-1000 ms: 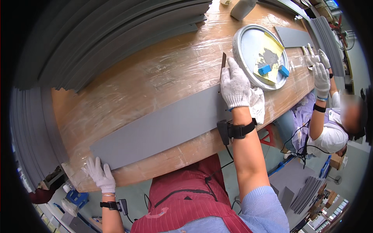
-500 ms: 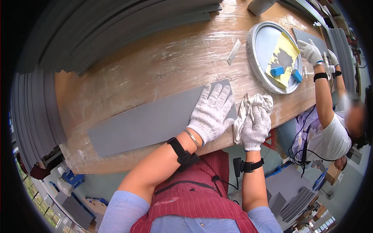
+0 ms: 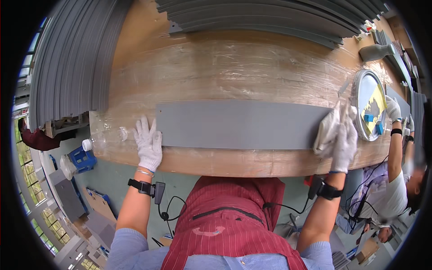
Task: The person sands the edges of gray metal panels using a blue sanding block and wipes them with a white cloth. They repeatedly pick up panels from a stack, sand the edges, wipe the surface, and place them back on the stack.
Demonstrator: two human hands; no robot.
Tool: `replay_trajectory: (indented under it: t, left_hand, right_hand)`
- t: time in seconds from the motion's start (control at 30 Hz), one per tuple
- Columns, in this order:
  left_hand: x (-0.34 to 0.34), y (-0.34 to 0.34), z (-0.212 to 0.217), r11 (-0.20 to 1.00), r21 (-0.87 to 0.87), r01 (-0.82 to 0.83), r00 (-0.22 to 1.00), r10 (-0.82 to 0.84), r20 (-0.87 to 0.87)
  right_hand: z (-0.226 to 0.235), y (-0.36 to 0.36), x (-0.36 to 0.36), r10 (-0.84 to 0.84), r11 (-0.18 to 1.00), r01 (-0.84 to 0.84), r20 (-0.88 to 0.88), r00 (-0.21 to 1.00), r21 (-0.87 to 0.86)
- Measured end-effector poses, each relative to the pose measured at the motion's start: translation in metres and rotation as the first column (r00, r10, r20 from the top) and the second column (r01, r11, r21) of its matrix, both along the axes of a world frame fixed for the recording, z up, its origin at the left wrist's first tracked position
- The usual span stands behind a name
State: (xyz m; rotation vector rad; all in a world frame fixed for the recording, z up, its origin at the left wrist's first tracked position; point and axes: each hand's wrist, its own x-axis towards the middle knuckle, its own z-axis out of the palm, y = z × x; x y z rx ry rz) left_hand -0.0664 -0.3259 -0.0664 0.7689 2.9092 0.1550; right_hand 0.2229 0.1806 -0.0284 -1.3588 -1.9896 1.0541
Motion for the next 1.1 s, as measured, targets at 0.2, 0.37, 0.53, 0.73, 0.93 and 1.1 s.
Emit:
replay_trajectory:
  t: [0.2, 0.37, 0.53, 0.73, 0.93, 1.1]
  left_hand:
    - [0.004, 0.011, -0.011, 0.996, 0.087, 0.026, 0.996, -0.019, -0.083]
    - [0.002, 0.007, -0.017, 0.992, 0.122, 0.044, 0.989, -0.026, -0.145]
    - [0.005, 0.010, -0.007, 0.985, 0.166, 0.047, 0.988, -0.021, -0.155]
    - [0.005, 0.014, -0.014, 0.990, 0.127, 0.062, 0.983, -0.039, -0.178]
    - [0.002, 0.015, -0.024, 0.977, 0.188, 0.103, 0.978, -0.065, -0.199]
    - [0.001, 0.000, -0.023, 0.996, 0.052, 0.077, 0.975, -0.064, -0.214]
  right_hand:
    - [0.007, -0.255, -0.205, 0.601, 0.560, -0.752, 0.454, 0.658, 0.348]
    - [-0.002, -0.317, -0.207, 0.782, 0.463, -0.800, 0.250, 0.571, 0.382]
    - [-0.032, -0.144, -0.088, 0.180, 0.746, -0.361, 0.351, 0.919, 0.560]
    - [-0.042, -0.145, -0.141, -0.177, 0.812, -0.296, 0.696, 0.696, 0.503]
    - [-0.014, -0.329, -0.243, 0.641, 0.641, -0.631, 0.149, 0.753, 0.437]
    - [0.009, -0.202, -0.158, 0.471, 0.748, -0.534, 0.250, 0.846, 0.396]
